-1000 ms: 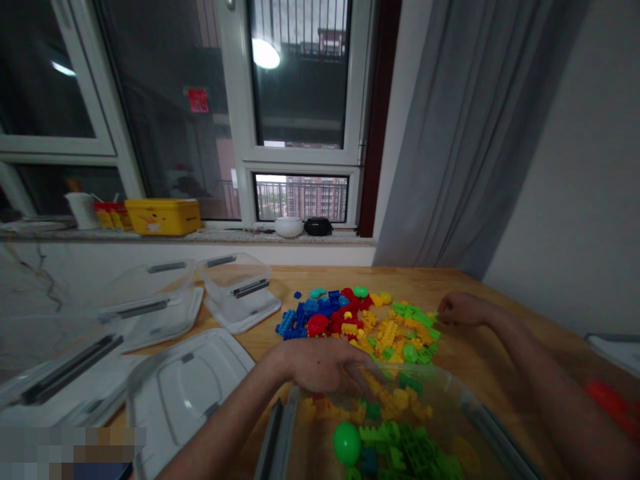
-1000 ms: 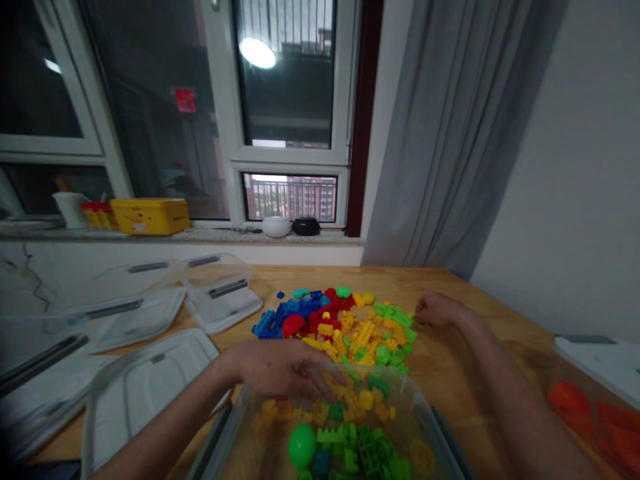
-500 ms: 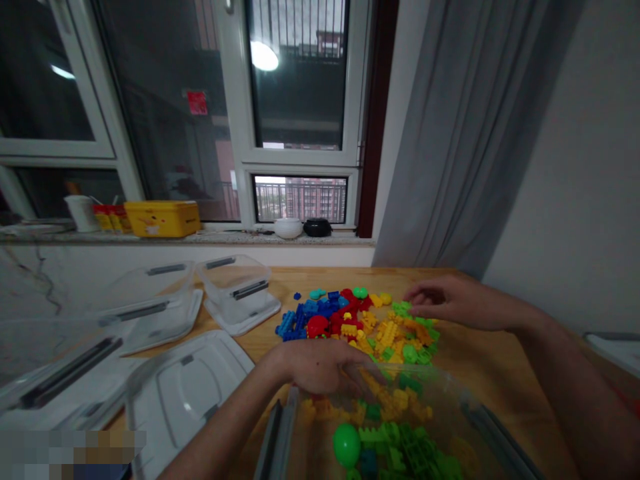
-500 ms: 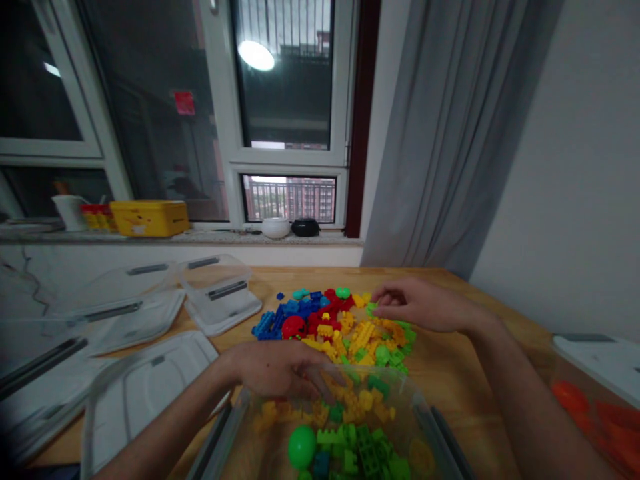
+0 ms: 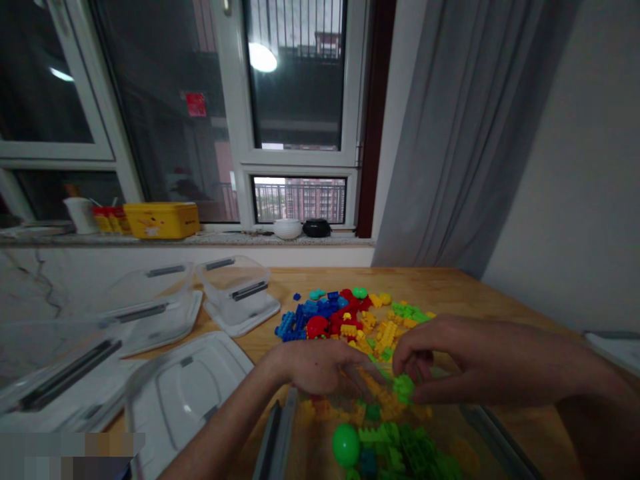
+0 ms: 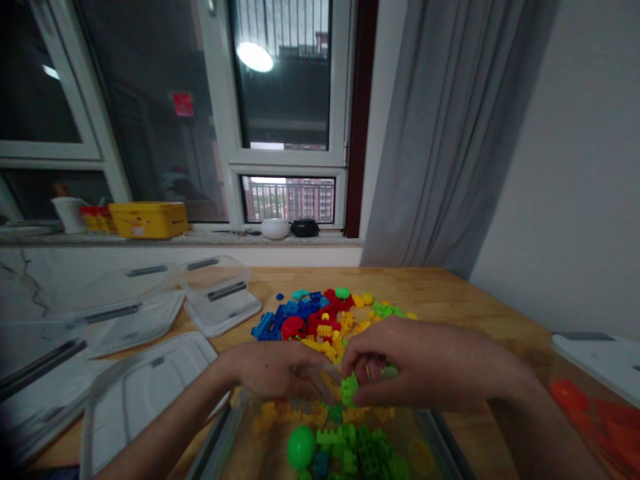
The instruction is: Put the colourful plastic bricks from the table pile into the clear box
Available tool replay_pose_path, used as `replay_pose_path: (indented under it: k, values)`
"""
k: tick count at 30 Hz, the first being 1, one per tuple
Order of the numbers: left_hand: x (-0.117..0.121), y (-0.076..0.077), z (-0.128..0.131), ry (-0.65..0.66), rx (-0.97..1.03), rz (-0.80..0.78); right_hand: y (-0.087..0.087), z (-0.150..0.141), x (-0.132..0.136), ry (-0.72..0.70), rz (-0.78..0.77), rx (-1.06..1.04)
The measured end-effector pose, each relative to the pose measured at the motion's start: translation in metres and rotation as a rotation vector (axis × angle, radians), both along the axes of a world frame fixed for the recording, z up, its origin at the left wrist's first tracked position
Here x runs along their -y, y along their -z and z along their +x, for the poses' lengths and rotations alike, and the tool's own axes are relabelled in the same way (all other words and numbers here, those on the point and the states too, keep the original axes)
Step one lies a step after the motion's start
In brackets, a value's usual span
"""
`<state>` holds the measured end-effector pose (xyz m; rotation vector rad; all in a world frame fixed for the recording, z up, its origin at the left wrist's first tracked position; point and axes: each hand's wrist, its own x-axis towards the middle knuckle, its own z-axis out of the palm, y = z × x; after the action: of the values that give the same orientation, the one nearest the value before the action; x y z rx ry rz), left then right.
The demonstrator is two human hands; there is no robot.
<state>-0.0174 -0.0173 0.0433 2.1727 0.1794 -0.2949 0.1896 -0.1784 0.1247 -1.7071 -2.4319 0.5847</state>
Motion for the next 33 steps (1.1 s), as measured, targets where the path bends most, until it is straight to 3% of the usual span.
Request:
replay_pose_path:
  k: [6, 15, 21, 27, 33]
  values:
    - [0.000, 0.000, -0.002, -0.037, 0.007, 0.048, 0.004, -0.012, 0.006, -0.052, -0.002, 0.028]
    - [0.006, -0.005, 0.001, -0.056, -0.015, -0.049, 0.007, -0.018, 0.009, -0.022, -0.071, 0.085]
    - [-0.001, 0.002, -0.001, -0.053, -0.008, -0.036, 0.001, -0.015, 0.003, -0.023, -0.041, -0.024]
    - [0.000, 0.003, 0.000, -0.029, -0.017, -0.056, 0.005, 0.003, -0.019, 0.008, 0.051, -0.164]
    - [0.004, 0.001, 0.001, -0.082, -0.072, -0.073, 0.035, 0.039, -0.066, 0.080, 0.090, -0.221]
